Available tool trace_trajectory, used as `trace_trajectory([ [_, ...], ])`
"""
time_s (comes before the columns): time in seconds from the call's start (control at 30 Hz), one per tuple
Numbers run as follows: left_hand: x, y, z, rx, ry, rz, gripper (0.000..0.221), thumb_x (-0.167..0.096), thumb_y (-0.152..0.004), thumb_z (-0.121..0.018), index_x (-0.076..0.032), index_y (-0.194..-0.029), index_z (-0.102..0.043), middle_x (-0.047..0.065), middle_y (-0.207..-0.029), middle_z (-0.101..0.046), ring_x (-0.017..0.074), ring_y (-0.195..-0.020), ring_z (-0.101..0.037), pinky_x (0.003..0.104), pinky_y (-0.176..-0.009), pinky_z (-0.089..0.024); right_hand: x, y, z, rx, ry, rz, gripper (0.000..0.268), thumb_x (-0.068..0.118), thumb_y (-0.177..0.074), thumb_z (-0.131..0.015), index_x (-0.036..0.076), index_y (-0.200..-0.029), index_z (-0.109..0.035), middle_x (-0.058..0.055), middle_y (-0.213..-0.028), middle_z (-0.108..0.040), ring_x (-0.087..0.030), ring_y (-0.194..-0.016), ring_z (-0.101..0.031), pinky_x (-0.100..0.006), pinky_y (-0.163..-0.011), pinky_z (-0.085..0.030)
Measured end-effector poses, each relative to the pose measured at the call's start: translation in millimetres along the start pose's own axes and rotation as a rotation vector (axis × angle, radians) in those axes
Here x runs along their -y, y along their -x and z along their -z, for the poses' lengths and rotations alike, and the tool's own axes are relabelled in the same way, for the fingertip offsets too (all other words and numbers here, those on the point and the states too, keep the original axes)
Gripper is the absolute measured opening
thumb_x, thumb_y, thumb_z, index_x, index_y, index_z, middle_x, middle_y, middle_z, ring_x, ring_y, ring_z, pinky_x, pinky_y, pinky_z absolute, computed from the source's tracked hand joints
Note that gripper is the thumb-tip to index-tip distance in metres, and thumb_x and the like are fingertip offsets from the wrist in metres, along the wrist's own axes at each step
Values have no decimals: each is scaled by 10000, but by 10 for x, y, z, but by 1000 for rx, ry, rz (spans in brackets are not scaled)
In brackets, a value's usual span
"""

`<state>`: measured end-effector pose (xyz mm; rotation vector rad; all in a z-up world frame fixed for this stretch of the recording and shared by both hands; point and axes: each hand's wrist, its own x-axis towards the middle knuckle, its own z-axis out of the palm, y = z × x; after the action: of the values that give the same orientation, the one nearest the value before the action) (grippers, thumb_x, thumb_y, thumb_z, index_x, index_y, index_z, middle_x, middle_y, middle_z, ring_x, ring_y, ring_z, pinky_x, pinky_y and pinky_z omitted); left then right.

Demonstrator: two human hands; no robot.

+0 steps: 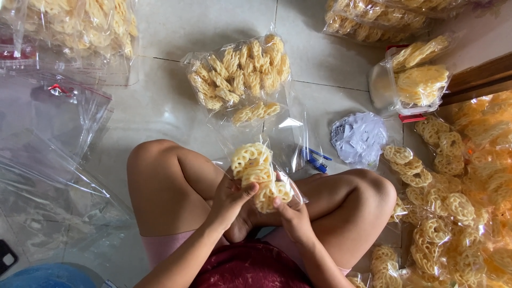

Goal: Packing snacks into plastic bags and sealing them with a stapler

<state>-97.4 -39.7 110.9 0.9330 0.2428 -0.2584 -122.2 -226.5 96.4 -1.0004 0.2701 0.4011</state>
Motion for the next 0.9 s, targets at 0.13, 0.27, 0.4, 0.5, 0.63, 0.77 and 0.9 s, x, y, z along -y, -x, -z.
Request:
trace_trajectory([
  [0.13,21,-90,-28,51,-377,-41,1012,-618,-711,-784,-47,-1472,-442,156,-1259,-641,269,-1165,-648,387,-997,-526,255,-19,346,-133,73,124,544,4,-928,-619,-7,-1454,-477,-201,-1140,-664,-253,-928,-682,-334,-786,-590],
  [0.27,282,-276,156,12,-1574,-419,1179,-499,-696,-902,-128,-1632,-291,230,-1548,-429,412,-1391,-449,615,-1130,-322,880,37,751,-581,374,279,573,180,-914,-705,46,-1450,-552,-183,-1292,-632,-277,-1153,-640,-448,-1005,-542],
  [0.4,532,-452,263,6,-1980,-520,1045,-319,-771,-852,-183,-1646,-297,197,-1633,-353,385,-1459,-390,668,-1145,-262,1462,252,275,-441,529,223,567,155,-823,-668,3,-1365,-602,-204,-1272,-667,-275,-1112,-667,-416,-950,-552],
  [0.5,563,-627,273,-63,-1845,-615,623,-447,-1033,-519,-208,-1597,-402,161,-1576,-449,364,-1430,-443,677,-1123,-290,1617,379,281,-431,971,-383,417,237,-833,-776,14,-1184,-812,-283,-1012,-814,-431,-991,-748,-556,-966,-553],
  [0.63,463,-681,191,-46,-1709,-622,533,-444,-1081,-403,-236,-1569,-462,135,-1578,-464,381,-1436,-430,710,-1120,-243,1018,60,268,-520,923,-219,454,337,-849,-801,136,-1255,-773,-195,-989,-775,-322,-982,-718,-488,-941,-544],
  [0.77,455,-594,198,-20,-1614,-574,514,-419,-1086,-387,-285,-1580,-441,106,-1583,-462,383,-1444,-415,725,-1119,-220,542,-259,-303,-415,1138,-101,543,324,-993,-588,284,-1521,-470,-256,-1202,-708,-457,-1241,-600,-558,-1082,-460],
  [0.9,452,-637,242,31,-1559,-630,498,-404,-1082,-408,-317,-1570,-457,95,-1577,-470,391,-1443,-407,712,-1121,-221,-133,-965,-275,-631,487,143,516,22,-1013,-426,190,-1501,-427,-267,-1630,-323,-535,-1393,-428,-634,-896,-576],
])
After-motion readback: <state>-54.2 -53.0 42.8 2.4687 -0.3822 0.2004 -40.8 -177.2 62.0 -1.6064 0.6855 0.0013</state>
